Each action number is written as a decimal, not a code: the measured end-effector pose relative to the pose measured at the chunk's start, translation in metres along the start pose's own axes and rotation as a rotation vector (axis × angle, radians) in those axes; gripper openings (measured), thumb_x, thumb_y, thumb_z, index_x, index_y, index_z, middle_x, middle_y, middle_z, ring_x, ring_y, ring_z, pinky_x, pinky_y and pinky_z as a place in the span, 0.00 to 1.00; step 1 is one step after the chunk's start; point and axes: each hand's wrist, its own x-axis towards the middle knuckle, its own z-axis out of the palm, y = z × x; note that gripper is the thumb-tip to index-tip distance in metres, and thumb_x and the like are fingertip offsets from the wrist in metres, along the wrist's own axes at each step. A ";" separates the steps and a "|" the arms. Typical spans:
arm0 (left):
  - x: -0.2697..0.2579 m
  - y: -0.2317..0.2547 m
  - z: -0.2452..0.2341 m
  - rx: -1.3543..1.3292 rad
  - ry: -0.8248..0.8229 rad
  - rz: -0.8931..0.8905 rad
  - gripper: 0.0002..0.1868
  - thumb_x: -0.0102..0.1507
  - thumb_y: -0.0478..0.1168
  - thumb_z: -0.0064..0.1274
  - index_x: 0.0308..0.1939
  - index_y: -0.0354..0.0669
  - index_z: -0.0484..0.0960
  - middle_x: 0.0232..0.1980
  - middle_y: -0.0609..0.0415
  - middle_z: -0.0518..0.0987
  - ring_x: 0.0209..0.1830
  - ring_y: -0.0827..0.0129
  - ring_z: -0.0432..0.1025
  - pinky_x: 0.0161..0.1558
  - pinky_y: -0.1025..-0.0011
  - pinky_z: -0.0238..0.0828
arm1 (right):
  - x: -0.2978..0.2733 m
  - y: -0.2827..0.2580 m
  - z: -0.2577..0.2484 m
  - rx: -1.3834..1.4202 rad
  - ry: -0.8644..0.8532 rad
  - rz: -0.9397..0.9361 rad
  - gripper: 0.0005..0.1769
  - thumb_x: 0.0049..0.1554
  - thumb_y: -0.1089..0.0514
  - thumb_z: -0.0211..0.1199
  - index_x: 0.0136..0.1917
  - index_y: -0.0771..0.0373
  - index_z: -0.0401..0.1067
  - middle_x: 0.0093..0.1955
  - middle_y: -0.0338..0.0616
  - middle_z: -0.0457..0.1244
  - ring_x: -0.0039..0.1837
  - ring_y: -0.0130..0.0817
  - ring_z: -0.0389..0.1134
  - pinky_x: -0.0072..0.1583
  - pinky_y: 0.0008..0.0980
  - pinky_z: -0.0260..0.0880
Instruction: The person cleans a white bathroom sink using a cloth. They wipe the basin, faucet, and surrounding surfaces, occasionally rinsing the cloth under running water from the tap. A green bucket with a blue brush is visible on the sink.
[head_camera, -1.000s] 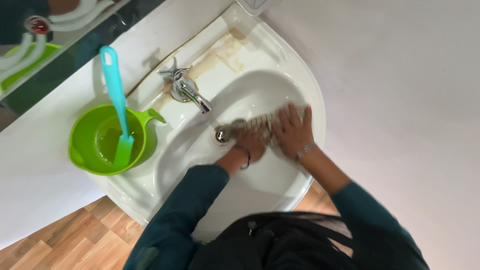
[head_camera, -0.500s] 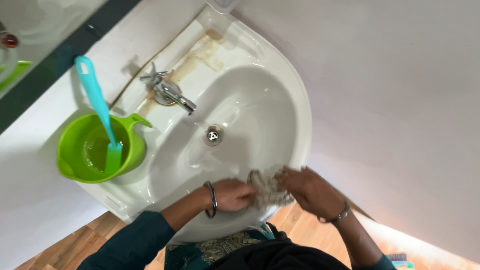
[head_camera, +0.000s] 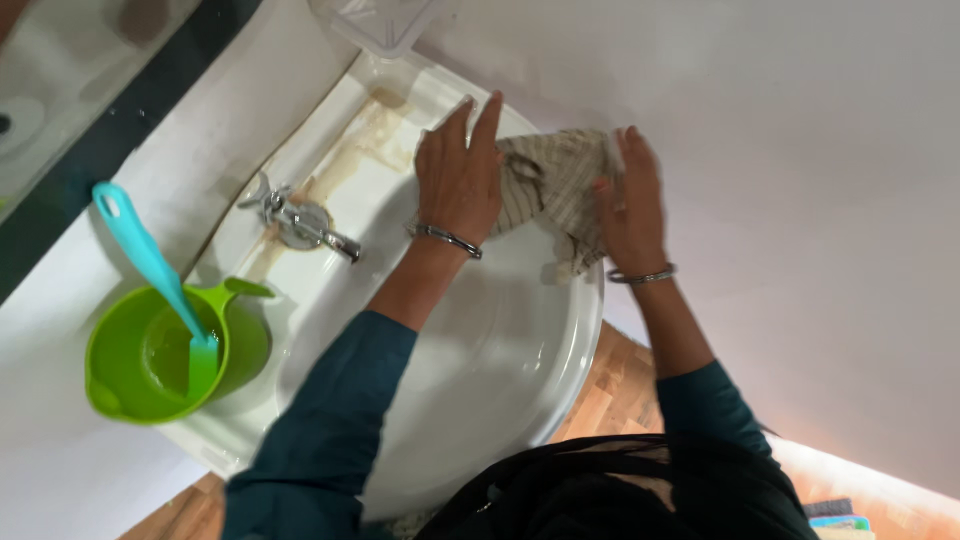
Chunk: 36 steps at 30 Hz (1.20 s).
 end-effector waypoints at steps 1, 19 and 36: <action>0.002 -0.003 0.017 0.145 0.091 0.024 0.28 0.69 0.37 0.48 0.74 0.46 0.69 0.71 0.43 0.70 0.70 0.49 0.66 0.70 0.49 0.61 | 0.005 0.004 0.020 -0.202 0.031 -0.118 0.34 0.67 0.51 0.59 0.80 0.68 0.59 0.80 0.63 0.52 0.76 0.58 0.59 0.69 0.53 0.65; 0.048 -0.112 0.067 0.364 0.000 -0.239 0.39 0.70 0.57 0.41 0.79 0.36 0.56 0.82 0.44 0.54 0.83 0.52 0.41 0.78 0.42 0.32 | 0.205 -0.015 0.221 0.555 -0.685 -0.049 0.33 0.68 0.36 0.42 0.73 0.59 0.66 0.78 0.54 0.55 0.78 0.52 0.53 0.75 0.44 0.52; 0.039 -0.120 0.044 0.764 -0.318 -0.356 0.36 0.70 0.54 0.33 0.78 0.39 0.54 0.82 0.47 0.52 0.83 0.57 0.39 0.76 0.47 0.23 | 0.175 -0.084 0.168 0.012 -0.519 -0.043 0.32 0.62 0.40 0.51 0.76 0.51 0.61 0.71 0.55 0.60 0.69 0.59 0.63 0.63 0.55 0.68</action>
